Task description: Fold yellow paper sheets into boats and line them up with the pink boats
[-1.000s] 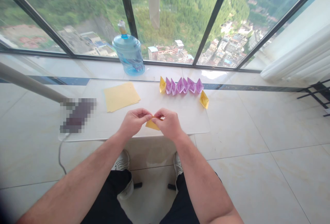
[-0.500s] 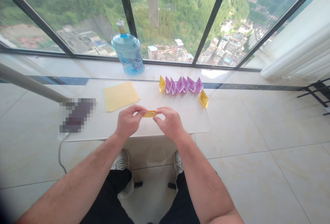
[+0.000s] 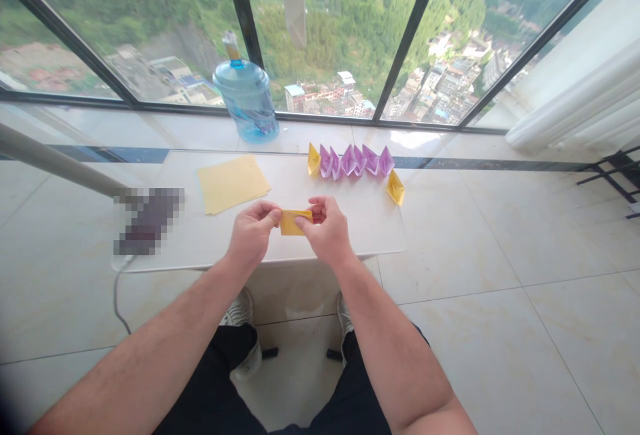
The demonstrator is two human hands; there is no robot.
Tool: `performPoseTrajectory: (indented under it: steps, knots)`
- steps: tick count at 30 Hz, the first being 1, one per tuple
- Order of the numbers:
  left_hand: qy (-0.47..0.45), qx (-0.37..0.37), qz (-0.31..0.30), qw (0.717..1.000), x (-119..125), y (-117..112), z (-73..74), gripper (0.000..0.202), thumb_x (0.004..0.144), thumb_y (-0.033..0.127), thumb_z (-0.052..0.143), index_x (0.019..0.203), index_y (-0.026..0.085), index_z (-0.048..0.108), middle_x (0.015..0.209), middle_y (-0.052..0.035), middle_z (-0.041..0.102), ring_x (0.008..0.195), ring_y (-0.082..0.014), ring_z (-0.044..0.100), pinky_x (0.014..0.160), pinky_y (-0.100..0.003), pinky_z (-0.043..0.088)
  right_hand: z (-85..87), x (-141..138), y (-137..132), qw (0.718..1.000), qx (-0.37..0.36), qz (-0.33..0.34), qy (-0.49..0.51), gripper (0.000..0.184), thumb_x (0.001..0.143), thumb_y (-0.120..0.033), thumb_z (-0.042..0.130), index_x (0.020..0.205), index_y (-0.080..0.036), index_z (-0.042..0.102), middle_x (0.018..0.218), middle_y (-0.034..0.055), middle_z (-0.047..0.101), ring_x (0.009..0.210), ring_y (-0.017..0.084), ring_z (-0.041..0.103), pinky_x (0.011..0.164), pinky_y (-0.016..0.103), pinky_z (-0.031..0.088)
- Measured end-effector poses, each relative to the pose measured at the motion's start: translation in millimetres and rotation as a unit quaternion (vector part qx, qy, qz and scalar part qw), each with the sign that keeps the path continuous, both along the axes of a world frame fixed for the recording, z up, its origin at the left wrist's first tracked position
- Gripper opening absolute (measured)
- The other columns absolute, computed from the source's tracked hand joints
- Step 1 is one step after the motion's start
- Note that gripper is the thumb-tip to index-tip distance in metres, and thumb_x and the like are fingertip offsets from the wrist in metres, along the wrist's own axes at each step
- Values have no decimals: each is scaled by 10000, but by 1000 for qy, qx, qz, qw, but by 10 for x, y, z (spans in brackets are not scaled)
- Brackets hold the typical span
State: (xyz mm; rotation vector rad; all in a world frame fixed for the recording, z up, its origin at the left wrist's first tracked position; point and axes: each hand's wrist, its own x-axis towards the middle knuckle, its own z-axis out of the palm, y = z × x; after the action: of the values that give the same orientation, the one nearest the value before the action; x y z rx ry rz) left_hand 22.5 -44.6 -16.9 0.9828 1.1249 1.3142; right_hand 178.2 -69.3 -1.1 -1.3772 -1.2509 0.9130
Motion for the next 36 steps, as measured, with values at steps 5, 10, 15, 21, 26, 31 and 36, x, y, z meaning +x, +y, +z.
performPoseTrajectory:
  steps: [5, 10, 15, 21, 26, 31, 36]
  knots:
    - [-17, -38, 14, 999, 52, -33, -29, 150, 665, 269, 749, 671, 172, 635, 613, 31, 563, 575, -92, 456, 576, -236, 374, 41, -21, 1, 998, -47, -4, 41, 278, 743, -451, 733, 752, -176, 689, 665, 15, 691, 635, 164, 637, 593, 270, 504]
    - [1, -67, 31, 997, 69, -54, -9, 168, 652, 287, 745, 662, 166, 630, 612, 24, 570, 568, -91, 461, 567, -238, 375, 53, -39, -19, 998, -42, -45, 32, 279, 751, -455, 720, 753, -176, 734, 667, 24, 711, 630, 172, 632, 596, 278, 497]
    - [-5, -75, 36, 996, 81, -62, -3, 193, 642, 312, 749, 666, 167, 625, 635, 20, 584, 586, -100, 491, 564, -242, 394, 37, -47, -13, 998, -35, -56, 17, 288, 762, -465, 701, 764, -179, 732, 703, 31, 725, 656, 176, 643, 618, 280, 512]
    - [-23, -84, 17, 996, 30, -36, -51, 205, 649, 318, 749, 682, 167, 615, 654, 17, 590, 577, -96, 508, 555, -234, 413, -14, -8, 12, 997, -78, 11, -2, 236, 713, -410, 725, 711, -178, 679, 651, -1, 676, 593, 141, 594, 538, 241, 456]
    - [134, -26, -53, 989, -14, -14, 1, 170, 738, 335, 695, 735, 171, 649, 640, 9, 622, 534, -102, 506, 516, -233, 398, 37, 162, 59, 996, -84, 26, -26, 212, 704, -366, 695, 651, -167, 644, 580, -35, 591, 528, 100, 483, 483, 223, 356]
    - [195, -8, -198, 961, -104, 14, 93, 166, 690, 342, 733, 702, 183, 686, 616, 3, 643, 553, -123, 527, 520, -238, 396, 112, 370, 71, 984, -122, 102, -80, 188, 676, -329, 690, 614, -168, 615, 548, -59, 528, 518, 85, 433, 482, 220, 324]
    - [218, -24, -264, 939, -132, 22, 122, 156, 647, 328, 764, 612, 192, 694, 551, 13, 611, 520, -112, 472, 497, -240, 335, 117, 362, 66, 978, -123, 125, -112, 199, 687, -327, 703, 606, -169, 612, 547, -56, 535, 524, 89, 466, 475, 213, 334]
